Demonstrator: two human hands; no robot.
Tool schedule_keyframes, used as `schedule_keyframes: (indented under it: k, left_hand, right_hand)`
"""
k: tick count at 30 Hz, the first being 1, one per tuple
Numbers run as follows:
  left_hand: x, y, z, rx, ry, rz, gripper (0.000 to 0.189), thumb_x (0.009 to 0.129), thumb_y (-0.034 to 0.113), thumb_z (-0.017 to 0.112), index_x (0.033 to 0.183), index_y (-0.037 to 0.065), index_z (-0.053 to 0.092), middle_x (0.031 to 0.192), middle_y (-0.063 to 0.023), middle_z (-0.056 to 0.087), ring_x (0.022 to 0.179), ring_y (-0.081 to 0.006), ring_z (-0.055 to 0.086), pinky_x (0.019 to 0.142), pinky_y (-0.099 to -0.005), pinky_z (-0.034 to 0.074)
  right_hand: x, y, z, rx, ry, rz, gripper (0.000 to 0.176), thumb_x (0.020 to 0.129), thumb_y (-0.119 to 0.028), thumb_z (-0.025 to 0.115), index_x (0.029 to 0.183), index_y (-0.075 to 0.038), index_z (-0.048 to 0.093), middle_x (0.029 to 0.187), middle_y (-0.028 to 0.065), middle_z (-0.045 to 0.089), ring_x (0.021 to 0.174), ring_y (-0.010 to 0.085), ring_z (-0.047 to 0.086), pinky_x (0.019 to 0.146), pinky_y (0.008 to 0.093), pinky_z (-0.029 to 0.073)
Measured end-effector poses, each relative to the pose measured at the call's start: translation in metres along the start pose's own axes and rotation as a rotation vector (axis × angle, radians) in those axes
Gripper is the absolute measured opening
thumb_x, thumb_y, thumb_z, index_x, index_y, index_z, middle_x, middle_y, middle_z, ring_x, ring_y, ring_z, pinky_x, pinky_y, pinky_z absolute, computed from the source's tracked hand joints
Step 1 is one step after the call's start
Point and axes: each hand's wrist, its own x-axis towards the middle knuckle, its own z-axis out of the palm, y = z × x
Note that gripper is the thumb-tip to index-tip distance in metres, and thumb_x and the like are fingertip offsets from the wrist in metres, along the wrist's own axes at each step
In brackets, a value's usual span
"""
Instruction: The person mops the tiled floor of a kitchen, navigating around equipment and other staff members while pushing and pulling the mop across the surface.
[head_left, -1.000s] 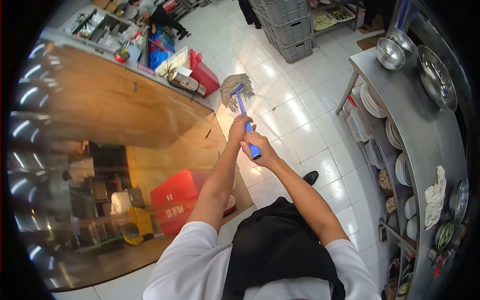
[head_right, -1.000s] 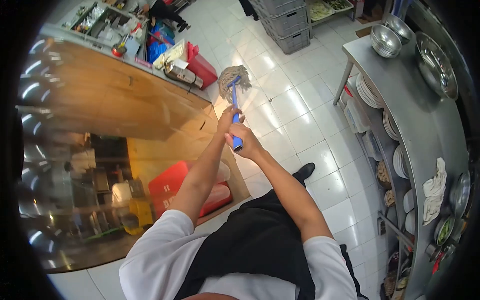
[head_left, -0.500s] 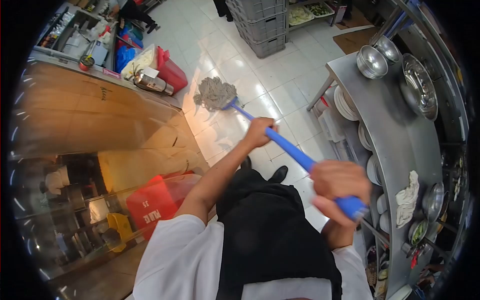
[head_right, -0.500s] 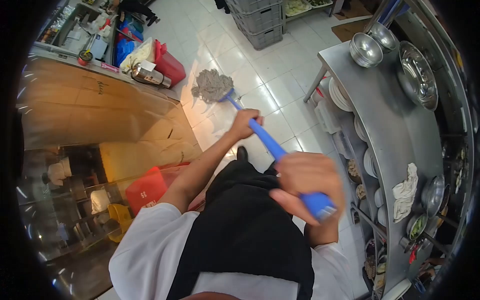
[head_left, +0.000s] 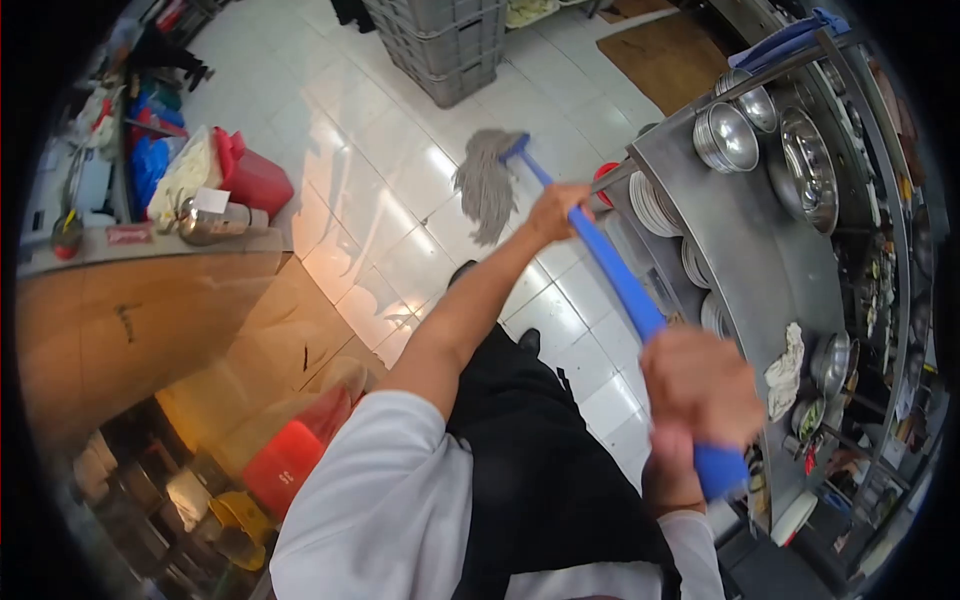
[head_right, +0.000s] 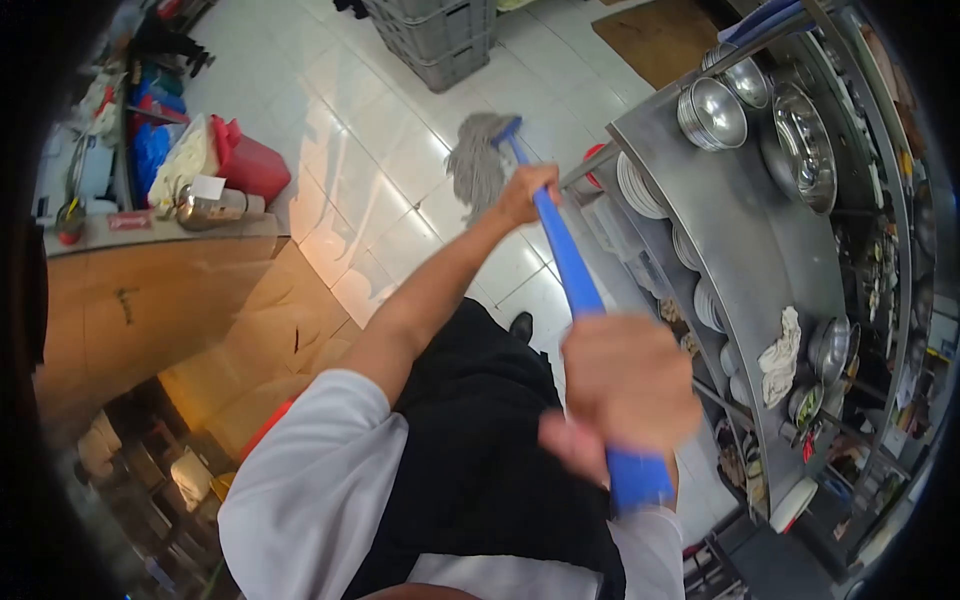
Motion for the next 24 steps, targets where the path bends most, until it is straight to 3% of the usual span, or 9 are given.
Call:
schedule_keyframes:
  k: [4,5,6,9,14,18,21,23,24]
  left_hand:
    - [0.057,-0.096,-0.028,0.052,0.034,-0.088,0.018,0.076,0.011,0.068,0.075,0.003,0.052,0.071,-0.0147,0.055,0.065,-0.0345,0.06,0.061,-0.0416,0.048]
    - [0.062,-0.119,-0.029,0.045,0.066,-0.182,0.017,0.077,0.011,0.07,0.075,0.003,0.055,0.073,-0.0155,0.056,0.068,-0.0352,0.06,0.063,-0.0416,0.049]
    - [0.06,-0.133,-0.03,0.039,0.085,-0.277,0.016,0.078,0.011,0.071,0.076,0.002,0.057,0.076,-0.0163,0.058,0.071,-0.0358,0.06,0.065,-0.0415,0.049]
    - [0.062,-0.139,-0.055,0.048,-0.08,-0.245,0.017,0.079,0.011,0.073,0.073,0.004,0.06,0.077,-0.0157,0.061,0.074,-0.0361,0.06,0.067,-0.0411,0.049]
    - [0.037,-0.061,-0.074,-0.018,-0.07,-0.258,0.017,0.074,0.005,0.073,0.065,0.007,0.06,0.069,-0.011,0.062,0.08,-0.0341,0.063,0.072,-0.0414,0.049]
    - [0.025,0.02,-0.094,-0.024,-0.163,-0.146,0.023,0.073,0.006,0.073,0.06,0.009,0.054,0.064,-0.0083,0.06,0.069,-0.0304,0.062,0.064,-0.0407,0.048]
    - [0.021,0.007,-0.095,-0.035,-0.215,-0.022,0.027,0.072,0.008,0.073,0.058,0.01,0.05,0.062,-0.0072,0.059,0.057,-0.0283,0.059,0.055,-0.0403,0.047]
    - [0.024,-0.022,-0.094,-0.019,-0.187,0.096,0.027,0.071,0.011,0.075,0.059,0.012,0.051,0.059,-0.0046,0.058,0.05,-0.0261,0.058,0.048,-0.0392,0.046]
    - [0.031,-0.042,-0.093,-0.129,-0.193,0.093,0.025,0.071,0.012,0.075,0.061,0.013,0.052,0.059,-0.0045,0.058,0.051,-0.0259,0.06,0.049,-0.0391,0.046]
  right_hand:
    - [0.022,0.113,0.017,-0.379,0.143,-0.053,0.029,0.089,0.0,0.061,0.068,-0.003,0.042,0.062,0.0089,0.051,0.052,0.0218,0.049,0.056,0.0359,0.046]
    - [0.022,0.138,0.021,-0.437,0.146,0.021,0.027,0.089,0.001,0.06,0.068,-0.003,0.043,0.063,0.0096,0.053,0.054,0.0225,0.05,0.06,0.0365,0.047]
    - [0.018,0.157,0.028,-0.494,0.161,0.098,0.026,0.089,0.002,0.059,0.068,-0.002,0.044,0.065,0.0103,0.054,0.057,0.0232,0.052,0.063,0.037,0.048]
    - [0.011,0.188,0.059,-0.532,0.278,0.147,0.023,0.086,0.004,0.06,0.069,-0.001,0.045,0.065,0.011,0.054,0.058,0.0244,0.053,0.067,0.0392,0.048]
    - [0.025,0.109,0.087,-0.508,0.347,0.224,0.023,0.083,-0.006,0.066,0.07,-0.001,0.048,0.063,0.0102,0.052,0.054,0.0259,0.05,0.062,0.0422,0.046]
    - [0.051,0.035,0.079,-0.236,0.35,0.187,0.031,0.087,-0.013,0.067,0.063,-0.005,0.049,0.048,0.0036,0.046,0.039,0.0175,0.046,0.045,0.0333,0.044]
    - [0.06,0.027,0.078,-0.144,0.408,0.03,0.035,0.092,-0.018,0.065,0.063,-0.005,0.051,0.045,0.0005,0.043,0.034,0.0154,0.04,0.039,0.0308,0.04]
    - [0.074,0.046,0.083,-0.175,0.469,0.019,0.03,0.09,-0.019,0.061,0.067,-0.012,0.045,0.044,-0.0062,0.043,0.036,0.0064,0.036,0.045,0.0229,0.035]
    - [0.079,0.063,0.09,-0.25,0.612,-0.037,0.031,0.091,-0.018,0.062,0.065,-0.009,0.048,0.045,-0.0026,0.045,0.036,0.0114,0.04,0.043,0.0274,0.039]
